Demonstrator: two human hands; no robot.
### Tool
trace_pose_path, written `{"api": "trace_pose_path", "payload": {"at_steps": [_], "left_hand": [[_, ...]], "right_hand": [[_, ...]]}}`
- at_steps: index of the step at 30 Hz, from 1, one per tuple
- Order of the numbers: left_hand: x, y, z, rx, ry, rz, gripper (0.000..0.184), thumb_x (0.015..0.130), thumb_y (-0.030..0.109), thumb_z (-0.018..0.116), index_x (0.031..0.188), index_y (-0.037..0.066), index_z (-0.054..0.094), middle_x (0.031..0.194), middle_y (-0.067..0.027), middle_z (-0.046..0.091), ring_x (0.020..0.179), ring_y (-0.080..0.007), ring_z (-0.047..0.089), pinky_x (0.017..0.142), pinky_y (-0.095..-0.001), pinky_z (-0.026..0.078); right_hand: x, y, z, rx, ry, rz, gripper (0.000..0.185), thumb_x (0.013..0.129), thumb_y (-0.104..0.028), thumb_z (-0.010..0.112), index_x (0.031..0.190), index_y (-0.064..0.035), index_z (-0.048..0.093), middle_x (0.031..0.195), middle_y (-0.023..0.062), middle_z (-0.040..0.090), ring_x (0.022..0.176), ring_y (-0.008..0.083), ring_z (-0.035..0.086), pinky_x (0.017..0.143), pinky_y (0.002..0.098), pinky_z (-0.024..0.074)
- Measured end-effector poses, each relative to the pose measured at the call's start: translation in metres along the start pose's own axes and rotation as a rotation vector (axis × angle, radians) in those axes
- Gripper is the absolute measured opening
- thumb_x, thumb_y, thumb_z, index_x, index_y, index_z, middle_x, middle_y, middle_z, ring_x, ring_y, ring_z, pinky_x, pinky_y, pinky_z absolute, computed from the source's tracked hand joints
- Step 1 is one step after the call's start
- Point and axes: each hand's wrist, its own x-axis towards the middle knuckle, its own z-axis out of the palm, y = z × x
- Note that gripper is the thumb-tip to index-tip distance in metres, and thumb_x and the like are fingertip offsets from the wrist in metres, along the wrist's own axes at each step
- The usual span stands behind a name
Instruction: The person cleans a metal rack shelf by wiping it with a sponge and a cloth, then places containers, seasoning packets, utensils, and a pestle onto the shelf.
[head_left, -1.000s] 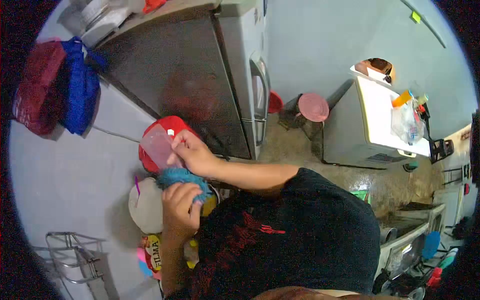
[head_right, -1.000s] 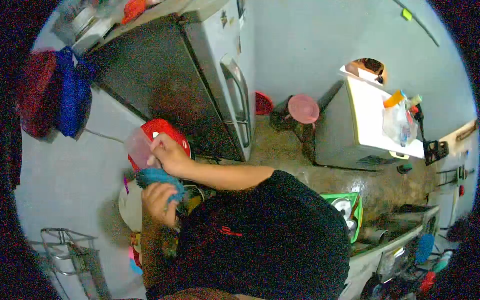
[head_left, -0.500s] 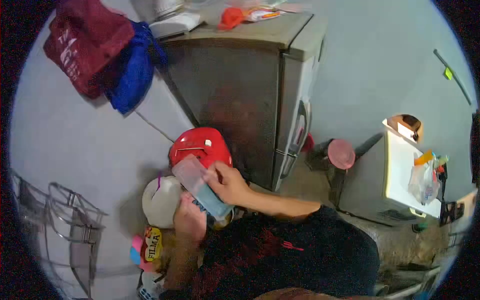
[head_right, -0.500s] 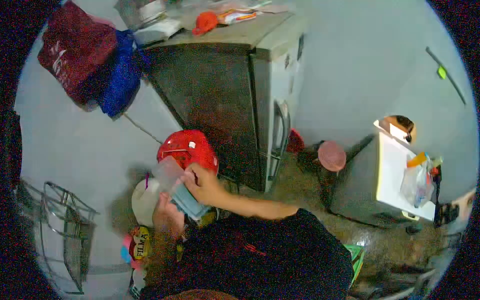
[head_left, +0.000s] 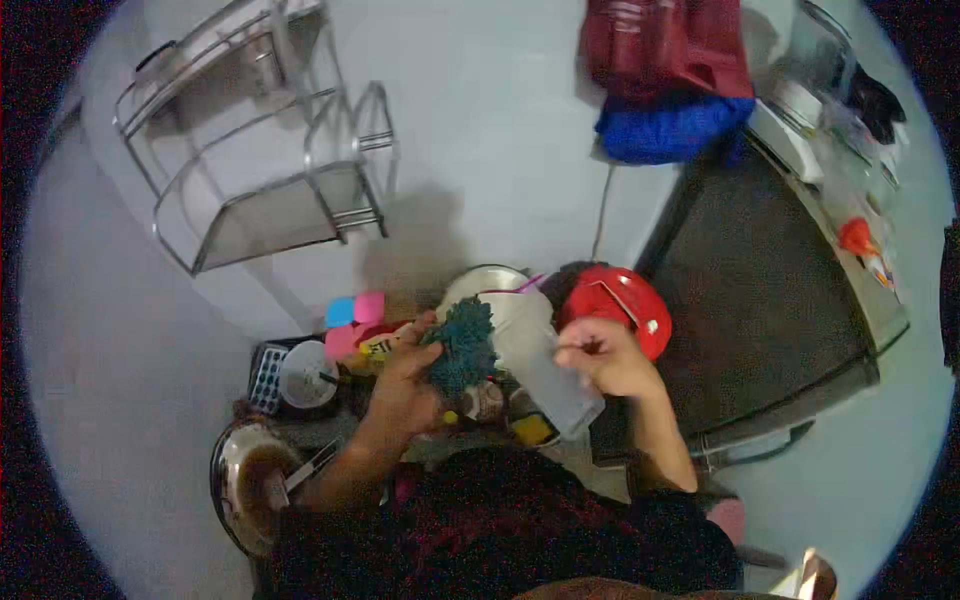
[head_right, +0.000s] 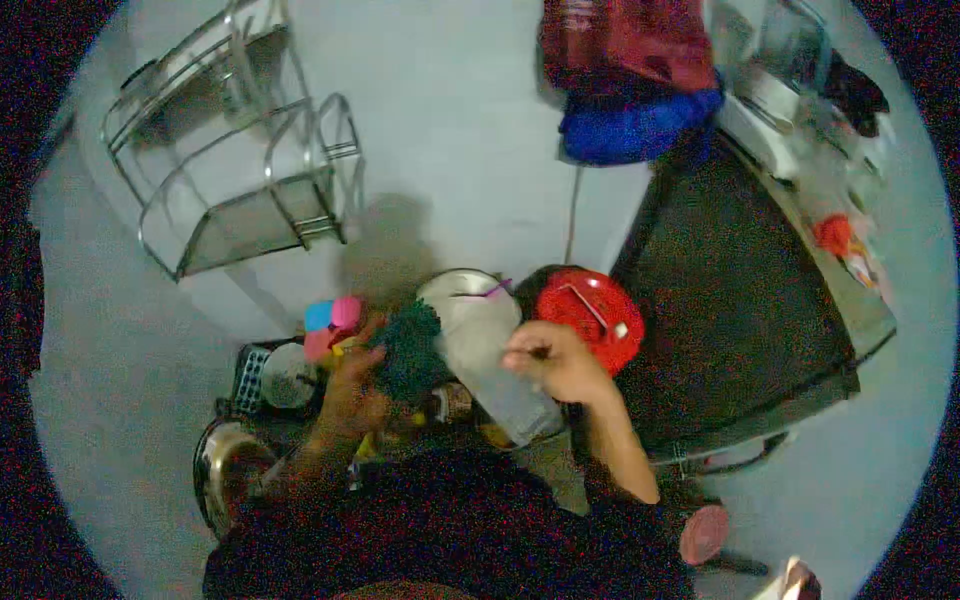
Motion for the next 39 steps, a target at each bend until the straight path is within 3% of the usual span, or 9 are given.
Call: {"api": "trace_pose_path", "payload": {"at_steps": [7, 12, 15, 19, 27, 32, 34, 36, 39], "left_hand": [[-0.050, 0.043, -0.032, 0.016, 0.072, 0.179, 0.058, 0.095, 0.008, 0.057, 0.151, 0.006, 0.041, 0.146, -0.0168, 0.055, 0.132, -0.0350, 0.057, 0.110, -0.0530, 0.049], [-0.086, 0.053, -0.039, 0.345, -0.175, 0.554, 0.056, 0.097, 0.006, 0.055, 0.151, 0.005, 0.041, 0.145, -0.0176, 0.056, 0.132, -0.0339, 0.057, 0.111, -0.0507, 0.048], [-0.100, 0.055, -0.057, -0.063, 0.144, 0.293, 0.054, 0.096, 0.001, 0.055, 0.149, 0.004, 0.042, 0.145, -0.0203, 0.055, 0.132, -0.0345, 0.057, 0.111, -0.0518, 0.048], [-0.112, 0.059, -0.064, -0.241, 0.148, 0.323, 0.039, 0.096, -0.005, 0.055, 0.134, 0.005, 0.053, 0.138, -0.0188, 0.060, 0.127, -0.0313, 0.060, 0.110, -0.0481, 0.048], [-0.114, 0.051, -0.097, -0.221, 0.200, 0.372, 0.055, 0.095, -0.001, 0.058, 0.148, 0.002, 0.042, 0.141, -0.0213, 0.056, 0.129, -0.0352, 0.058, 0.111, -0.0497, 0.048], [-0.107, 0.052, -0.090, -0.204, 0.247, 0.291, 0.043, 0.095, -0.005, 0.057, 0.136, 0.004, 0.050, 0.142, -0.0191, 0.056, 0.129, -0.0322, 0.058, 0.111, -0.0456, 0.047], [-0.101, 0.050, -0.088, -0.089, 0.243, 0.312, 0.042, 0.095, -0.002, 0.059, 0.136, 0.003, 0.050, 0.143, -0.0188, 0.056, 0.129, -0.0323, 0.058, 0.111, -0.0456, 0.047], [-0.096, 0.048, -0.090, -0.028, 0.251, 0.252, 0.041, 0.095, 0.000, 0.060, 0.135, 0.003, 0.050, 0.143, -0.0187, 0.056, 0.129, -0.0324, 0.057, 0.111, -0.0456, 0.047], [-0.086, 0.041, -0.088, 0.164, 0.318, 0.213, 0.041, 0.095, 0.005, 0.064, 0.134, 0.003, 0.051, 0.144, -0.0186, 0.055, 0.130, -0.0323, 0.056, 0.111, -0.0469, 0.046]], "right_hand": [[0.172, -0.085, 0.005, 0.370, 0.175, -0.068, 0.009, 0.095, -0.010, 0.066, 0.102, -0.0043, 0.070, 0.079, -0.0008, 0.066, 0.062, 0.0099, 0.057, 0.052, 0.0238, 0.0416], [0.297, -0.112, 0.051, 0.100, 0.021, -0.168, 0.011, 0.095, -0.006, 0.062, 0.102, -0.0025, 0.070, 0.078, 0.0004, 0.065, 0.061, 0.0111, 0.057, 0.054, 0.0264, 0.0456], [0.321, -0.126, 0.090, 0.116, 0.172, -0.326, 0.012, 0.095, -0.006, 0.060, 0.101, -0.0013, 0.069, 0.076, 0.0013, 0.064, 0.059, 0.0120, 0.057, 0.054, 0.0273, 0.0467], [0.334, -0.131, 0.127, 0.171, 0.176, -0.293, 0.013, 0.096, -0.008, 0.060, 0.100, -0.0002, 0.069, 0.072, 0.0026, 0.063, 0.055, 0.0134, 0.056, 0.051, 0.0290, 0.0462], [0.331, -0.119, 0.147, 0.020, 0.120, -0.091, 0.013, 0.095, -0.012, 0.061, 0.090, -0.0010, 0.066, 0.064, 0.0048, 0.060, 0.048, 0.0143, 0.054, 0.043, 0.0295, 0.0421], [0.350, -0.095, 0.141, -0.285, 0.200, -0.173, 0.019, 0.097, -0.019, 0.066, 0.089, -0.0021, 0.063, 0.064, 0.0053, 0.059, 0.048, 0.0130, 0.053, 0.042, 0.0281, 0.0403], [0.340, -0.091, 0.140, -0.152, 0.187, -0.132, 0.036, 0.090, -0.034, 0.079, 0.093, -0.0010, 0.065, 0.068, 0.0046, 0.065, 0.052, 0.0160, 0.057, 0.051, 0.0329, 0.0479], [0.322, -0.086, 0.137, -0.091, 0.306, -0.189, 0.033, 0.097, -0.033, 0.073, 0.098, -0.0018, 0.061, 0.069, 0.0046, 0.061, 0.050, 0.0110, 0.050, 0.044, 0.0291, 0.0381], [0.275, -0.062, 0.106, 0.020, 0.327, -0.228, 0.026, 0.095, -0.025, 0.073, 0.100, -0.0022, 0.063, 0.075, 0.0036, 0.063, 0.058, 0.0106, 0.054, 0.050, 0.0273, 0.0416]]}}
